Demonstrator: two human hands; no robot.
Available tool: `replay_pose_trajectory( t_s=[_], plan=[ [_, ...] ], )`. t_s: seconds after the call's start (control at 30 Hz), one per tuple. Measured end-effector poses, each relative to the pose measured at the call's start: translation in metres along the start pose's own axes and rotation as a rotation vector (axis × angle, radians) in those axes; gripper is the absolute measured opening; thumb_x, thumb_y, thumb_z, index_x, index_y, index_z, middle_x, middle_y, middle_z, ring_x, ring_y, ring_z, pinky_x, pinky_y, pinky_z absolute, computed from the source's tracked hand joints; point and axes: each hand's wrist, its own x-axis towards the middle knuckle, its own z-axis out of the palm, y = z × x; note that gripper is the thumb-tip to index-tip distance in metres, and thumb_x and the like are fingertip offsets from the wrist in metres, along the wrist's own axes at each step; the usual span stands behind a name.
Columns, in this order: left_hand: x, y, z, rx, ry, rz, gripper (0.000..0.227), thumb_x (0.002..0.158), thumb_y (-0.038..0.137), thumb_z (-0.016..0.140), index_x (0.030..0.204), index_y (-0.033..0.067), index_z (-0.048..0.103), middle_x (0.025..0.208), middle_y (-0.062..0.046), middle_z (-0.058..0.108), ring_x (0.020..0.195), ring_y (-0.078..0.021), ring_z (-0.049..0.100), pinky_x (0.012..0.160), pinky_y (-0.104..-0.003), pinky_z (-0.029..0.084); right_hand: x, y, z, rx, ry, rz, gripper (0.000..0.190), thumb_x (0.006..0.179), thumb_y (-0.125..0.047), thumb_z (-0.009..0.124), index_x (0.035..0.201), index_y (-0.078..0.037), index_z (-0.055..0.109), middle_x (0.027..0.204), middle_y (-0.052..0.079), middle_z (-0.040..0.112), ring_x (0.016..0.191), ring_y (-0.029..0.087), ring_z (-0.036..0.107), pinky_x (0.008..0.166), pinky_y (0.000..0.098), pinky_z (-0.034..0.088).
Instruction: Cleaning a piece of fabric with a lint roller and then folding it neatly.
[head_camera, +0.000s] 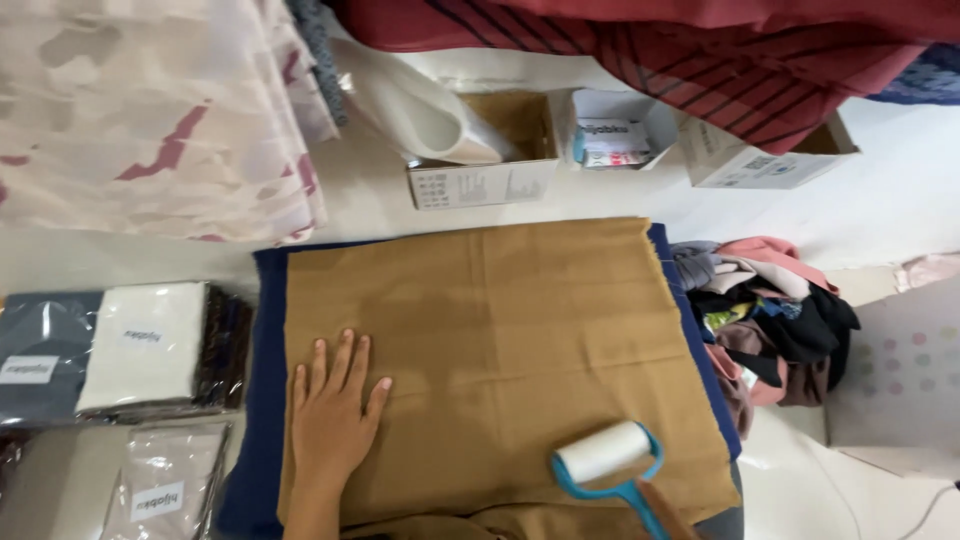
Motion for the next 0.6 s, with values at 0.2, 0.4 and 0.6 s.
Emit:
replay_pose_trajectory(
  t_s=[0.2, 0.4, 0.6],
  plan=[
    [0.001, -0.002, 0.005, -0.021, -0.046, -0.025, 0.070, 0.100, 0.063, 0.032, 0.162, 0.0311, 0.033, 0.169, 0.007, 0.031, 0.158, -0.0270, 0.022, 0.124, -0.048, 0.019, 0.079, -0.014, -0.002, -0.322, -0.223, 0.166, 0.059, 0.089, -0.049, 0.060, 0.147, -0.052, 0.049, 0.092, 0.007, 0.079, 0.082, 0.034, 0.075, 0.058, 0.0482, 0.053],
    [0.001, -0.006, 0.000, -0.055, -0.155, -0.038, 0.071, 0.100, 0.065, 0.027, 0.163, 0.0320, 0.026, 0.171, 0.008, 0.022, 0.159, -0.0261, 0.013, 0.125, -0.048, 0.012, 0.221, -0.051, 0.059, -0.038, -0.198, 0.055, 0.055, 0.096, -0.037, 0.054, 0.151, -0.030, 0.053, 0.096, 0.014, 0.073, 0.084, 0.045, 0.066, 0.060, 0.0559, 0.048],
    [0.001, -0.007, 0.006, -0.037, -0.153, -0.047, 0.072, 0.099, 0.067, 0.027, 0.163, 0.0335, 0.026, 0.171, 0.009, 0.022, 0.159, -0.0254, 0.014, 0.124, -0.048, 0.013, 0.222, -0.043, 0.059, 0.020, -0.178, 0.004, 0.055, 0.096, -0.033, 0.056, 0.150, -0.024, 0.055, 0.081, 0.015, 0.070, 0.075, 0.042, 0.065, 0.058, 0.0521, 0.045]
  ],
)
